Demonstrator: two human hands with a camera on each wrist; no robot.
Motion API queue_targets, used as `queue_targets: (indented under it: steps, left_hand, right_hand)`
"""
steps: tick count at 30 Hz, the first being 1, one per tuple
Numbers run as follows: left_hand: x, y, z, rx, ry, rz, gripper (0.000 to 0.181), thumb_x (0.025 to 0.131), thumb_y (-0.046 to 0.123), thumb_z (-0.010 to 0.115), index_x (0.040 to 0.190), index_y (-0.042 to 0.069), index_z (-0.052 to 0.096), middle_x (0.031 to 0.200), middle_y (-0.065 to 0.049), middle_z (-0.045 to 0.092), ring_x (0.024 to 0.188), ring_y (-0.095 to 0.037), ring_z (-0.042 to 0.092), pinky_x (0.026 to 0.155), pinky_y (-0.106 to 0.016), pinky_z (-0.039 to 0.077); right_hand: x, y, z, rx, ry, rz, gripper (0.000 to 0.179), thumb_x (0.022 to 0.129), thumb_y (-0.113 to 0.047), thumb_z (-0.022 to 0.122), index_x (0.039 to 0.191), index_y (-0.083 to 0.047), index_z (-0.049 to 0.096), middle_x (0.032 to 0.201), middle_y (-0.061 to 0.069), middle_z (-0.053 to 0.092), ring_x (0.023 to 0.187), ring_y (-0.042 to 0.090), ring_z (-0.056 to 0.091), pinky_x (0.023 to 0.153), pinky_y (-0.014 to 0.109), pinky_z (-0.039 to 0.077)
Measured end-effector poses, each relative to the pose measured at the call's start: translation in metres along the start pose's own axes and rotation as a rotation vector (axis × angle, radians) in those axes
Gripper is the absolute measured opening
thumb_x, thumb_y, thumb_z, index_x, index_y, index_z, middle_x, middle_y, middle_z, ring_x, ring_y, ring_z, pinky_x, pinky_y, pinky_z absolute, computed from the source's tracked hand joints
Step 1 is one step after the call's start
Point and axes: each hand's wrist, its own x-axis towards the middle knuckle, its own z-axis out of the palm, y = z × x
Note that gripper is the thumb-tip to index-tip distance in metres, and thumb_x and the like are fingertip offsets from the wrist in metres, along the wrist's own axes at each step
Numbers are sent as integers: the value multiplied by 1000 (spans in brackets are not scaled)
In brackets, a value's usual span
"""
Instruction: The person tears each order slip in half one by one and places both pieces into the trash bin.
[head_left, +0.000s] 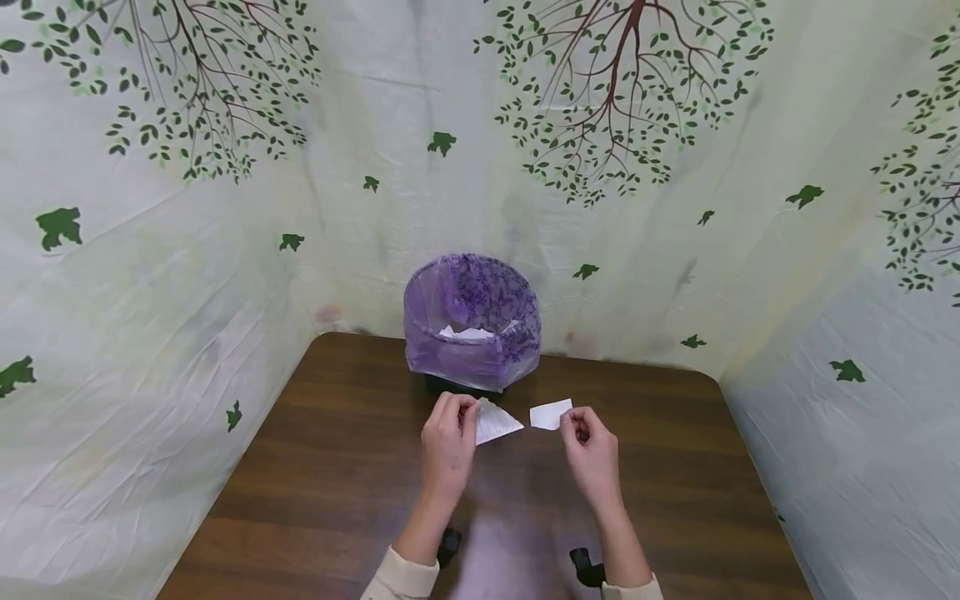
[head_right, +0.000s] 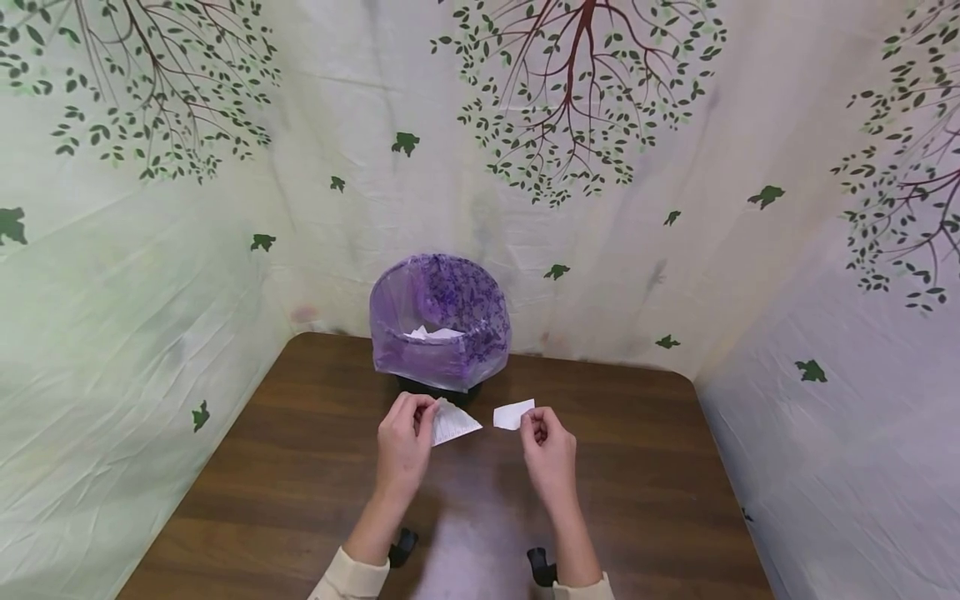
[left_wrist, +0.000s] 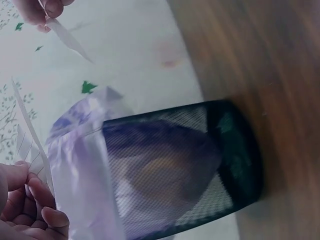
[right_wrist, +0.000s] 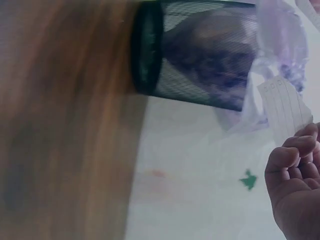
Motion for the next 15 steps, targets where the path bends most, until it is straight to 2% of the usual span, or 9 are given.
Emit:
queue_targets:
  steps: [9,15]
  left_hand:
    - [46,8,-11,-23,34,36,7,98,5,74,94,1,70,86,-9,64,74,-19,62,66,-29,53]
    - [77,8,-19,-17,70,51,9,100,6,72,96,-2,71,90,-14,66,77,-24,64,68,-35,57]
  right_hand:
    - [32,-46,3,61,-6,-171,6,101,-8,68,95,-7,70,70,1,60,62,8,49,58,20,39]
    - [56,-76,9,85,-8,-261,5,101,-8,68,97,-6,70,72,6,62,62,10,48,59,20,39]
